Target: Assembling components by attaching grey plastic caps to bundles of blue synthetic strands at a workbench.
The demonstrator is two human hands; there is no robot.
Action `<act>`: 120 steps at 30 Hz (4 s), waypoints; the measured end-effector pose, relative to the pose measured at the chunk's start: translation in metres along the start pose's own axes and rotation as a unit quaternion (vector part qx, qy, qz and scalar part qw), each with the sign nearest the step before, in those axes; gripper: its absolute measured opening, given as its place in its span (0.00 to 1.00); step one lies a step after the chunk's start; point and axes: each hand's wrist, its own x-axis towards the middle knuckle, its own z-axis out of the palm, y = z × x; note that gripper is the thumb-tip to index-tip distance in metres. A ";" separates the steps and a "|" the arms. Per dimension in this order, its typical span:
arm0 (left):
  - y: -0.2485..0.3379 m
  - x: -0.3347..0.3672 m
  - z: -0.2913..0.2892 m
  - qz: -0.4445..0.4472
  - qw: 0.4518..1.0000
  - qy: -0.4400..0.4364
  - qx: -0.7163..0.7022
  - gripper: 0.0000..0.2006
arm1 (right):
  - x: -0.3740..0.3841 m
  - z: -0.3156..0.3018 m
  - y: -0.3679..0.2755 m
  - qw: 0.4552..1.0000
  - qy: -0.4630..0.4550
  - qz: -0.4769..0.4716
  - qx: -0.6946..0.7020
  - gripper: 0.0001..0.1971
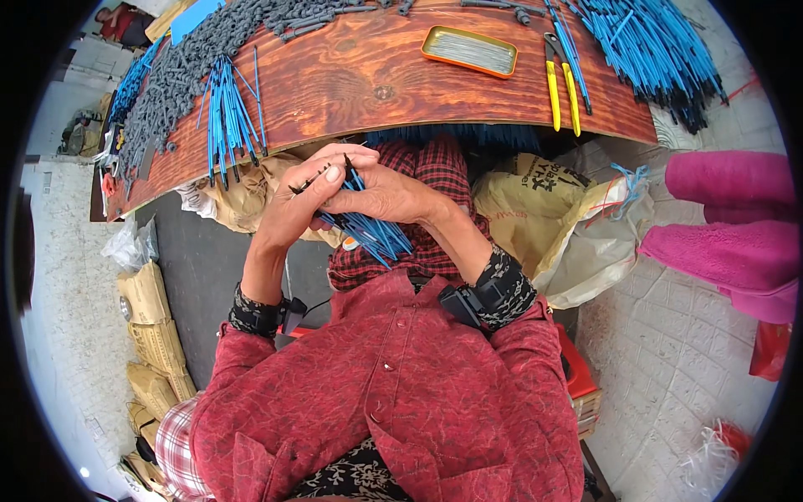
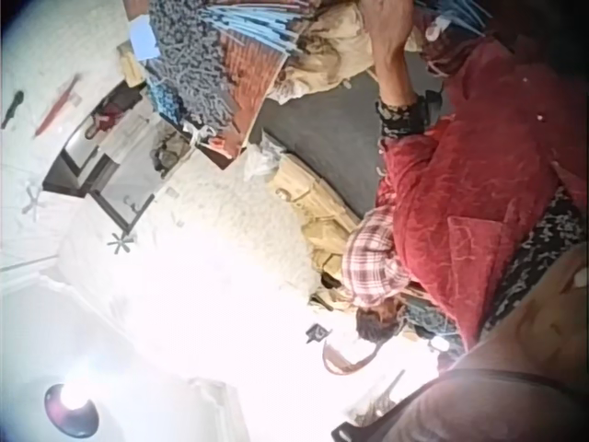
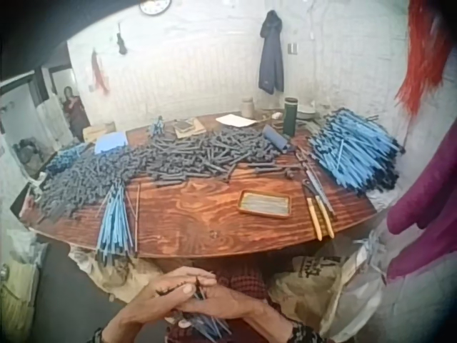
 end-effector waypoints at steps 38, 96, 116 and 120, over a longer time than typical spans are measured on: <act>-0.033 -0.034 -0.021 0.104 0.973 0.199 -0.050 0.02 | 0.005 0.000 0.020 0.996 0.058 0.064 0.018 0.22; -0.022 -0.031 -0.018 0.070 0.980 0.187 0.019 0.04 | 0.003 -0.005 0.025 0.992 0.102 0.059 0.034 0.21; -0.023 -0.022 -0.003 0.026 0.974 0.206 -0.093 0.07 | 0.001 -0.005 0.013 0.992 0.120 0.032 0.026 0.23; -0.028 -0.023 -0.007 0.031 0.974 0.204 -0.091 0.09 | -0.001 -0.006 0.010 0.992 0.115 0.038 0.026 0.23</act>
